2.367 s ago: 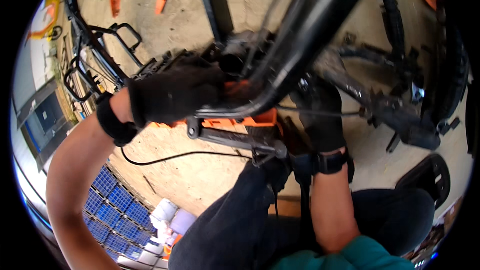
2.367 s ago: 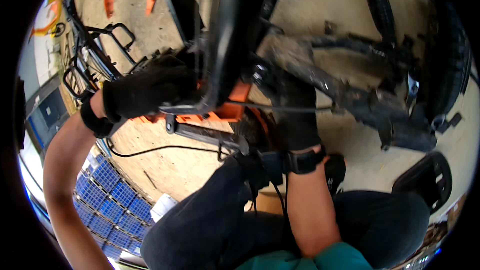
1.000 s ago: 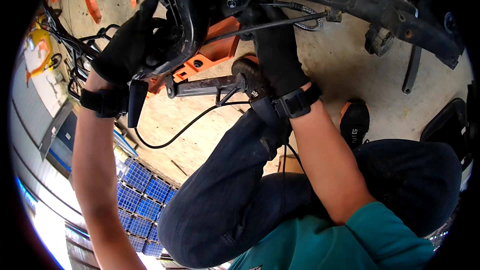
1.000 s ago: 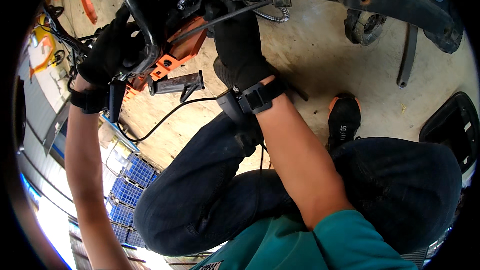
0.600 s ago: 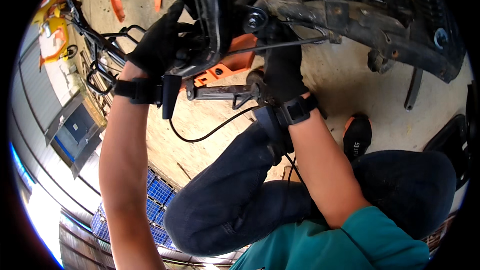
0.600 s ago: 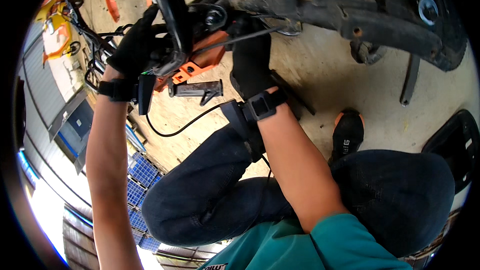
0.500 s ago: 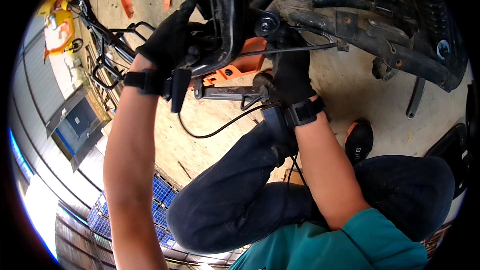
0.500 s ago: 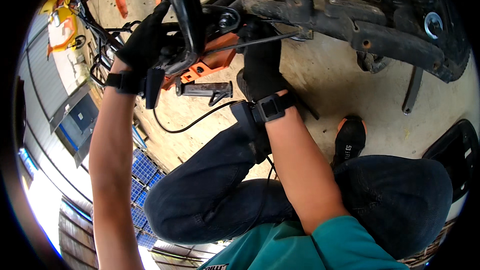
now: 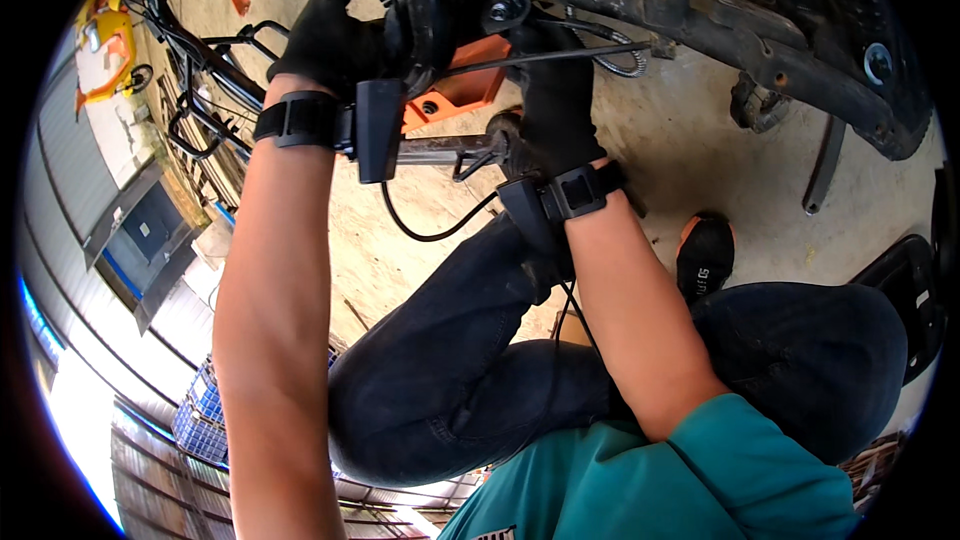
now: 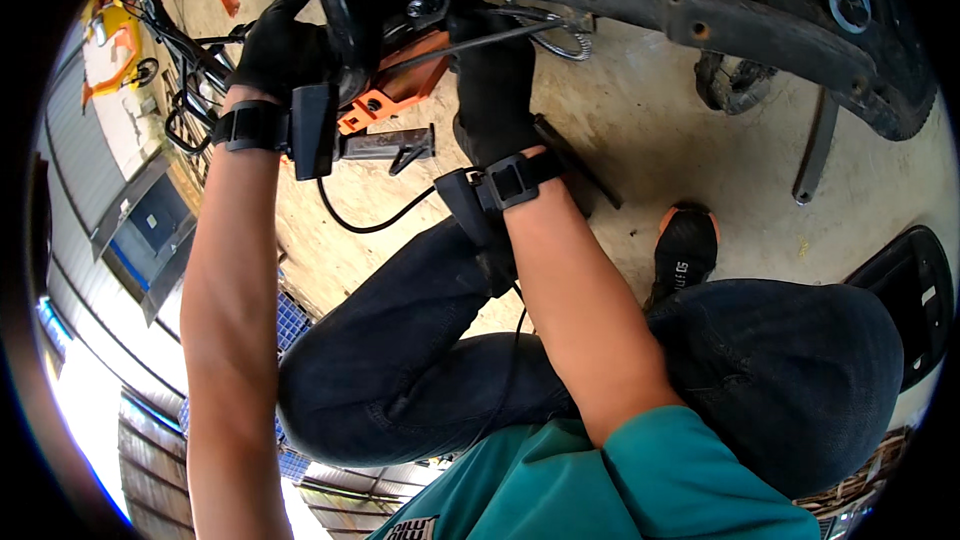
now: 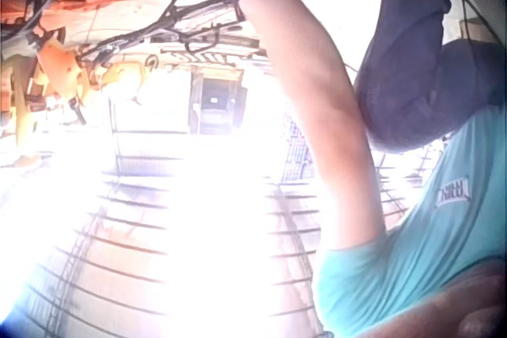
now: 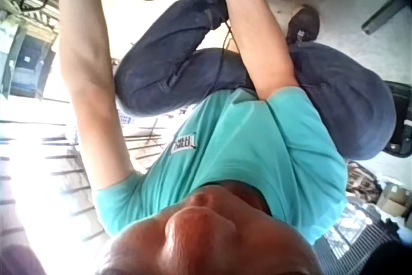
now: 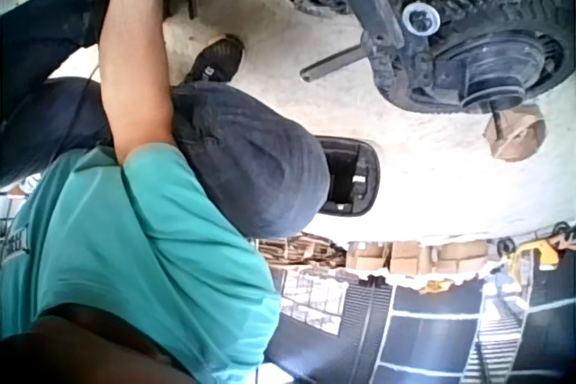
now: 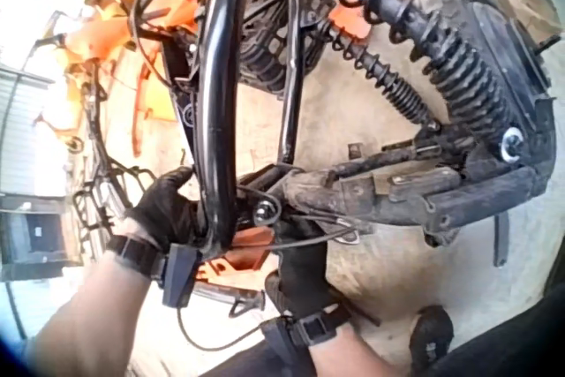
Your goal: The person works on the black metal frame of a motorcycle by hand, threading a metal cable through a bracket and attaching a small spring-loaded component.
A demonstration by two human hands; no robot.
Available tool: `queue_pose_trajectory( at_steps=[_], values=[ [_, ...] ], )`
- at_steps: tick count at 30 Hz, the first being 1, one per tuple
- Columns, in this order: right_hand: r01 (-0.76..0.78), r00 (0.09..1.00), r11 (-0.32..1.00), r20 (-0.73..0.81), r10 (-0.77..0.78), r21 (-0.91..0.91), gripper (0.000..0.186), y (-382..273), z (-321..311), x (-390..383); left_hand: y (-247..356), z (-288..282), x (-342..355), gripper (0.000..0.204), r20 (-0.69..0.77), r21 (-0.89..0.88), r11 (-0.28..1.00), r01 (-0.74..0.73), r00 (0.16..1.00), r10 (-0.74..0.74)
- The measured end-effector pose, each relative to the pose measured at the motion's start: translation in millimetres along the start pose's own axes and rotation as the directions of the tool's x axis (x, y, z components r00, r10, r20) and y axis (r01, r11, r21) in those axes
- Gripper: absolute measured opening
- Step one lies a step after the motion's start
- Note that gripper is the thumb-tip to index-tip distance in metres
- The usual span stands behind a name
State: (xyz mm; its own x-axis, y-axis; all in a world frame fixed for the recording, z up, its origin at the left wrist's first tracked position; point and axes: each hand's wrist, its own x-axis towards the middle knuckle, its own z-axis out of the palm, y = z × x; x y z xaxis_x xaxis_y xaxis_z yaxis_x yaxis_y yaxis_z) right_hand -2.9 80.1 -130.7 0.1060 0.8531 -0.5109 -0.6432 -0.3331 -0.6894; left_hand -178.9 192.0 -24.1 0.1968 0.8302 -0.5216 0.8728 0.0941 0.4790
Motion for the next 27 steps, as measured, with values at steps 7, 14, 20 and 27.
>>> queue_pose_trajectory(
  at_steps=[7, 14, 20, 27],
  values=[
    [-0.165, 0.985, 0.979, -0.028, 0.169, 0.117, 0.018, -18, 6, -10, -14, -1, 1, 0.055, 0.036, -0.258, 0.962, 0.095, 0.995, -0.089],
    [0.004, 0.994, 0.876, -0.092, -0.055, -0.482, 0.019, -59, -37, -32, -29, -7, -6, 0.057, 0.151, -0.482, 0.847, 0.222, 0.974, -0.169],
    [0.159, 0.860, 0.599, -0.188, -0.475, -0.785, 0.026, -74, -55, -22, 3, 4, -8, 0.055, 0.198, -0.342, 0.932, 0.122, 0.979, -0.055],
    [0.281, 0.949, 0.767, 0.048, -0.311, -0.577, 0.032, -64, -76, -2, 23, 8, -5, 0.055, 0.208, -0.154, 0.988, 0.015, 0.978, 0.017]
  ],
)
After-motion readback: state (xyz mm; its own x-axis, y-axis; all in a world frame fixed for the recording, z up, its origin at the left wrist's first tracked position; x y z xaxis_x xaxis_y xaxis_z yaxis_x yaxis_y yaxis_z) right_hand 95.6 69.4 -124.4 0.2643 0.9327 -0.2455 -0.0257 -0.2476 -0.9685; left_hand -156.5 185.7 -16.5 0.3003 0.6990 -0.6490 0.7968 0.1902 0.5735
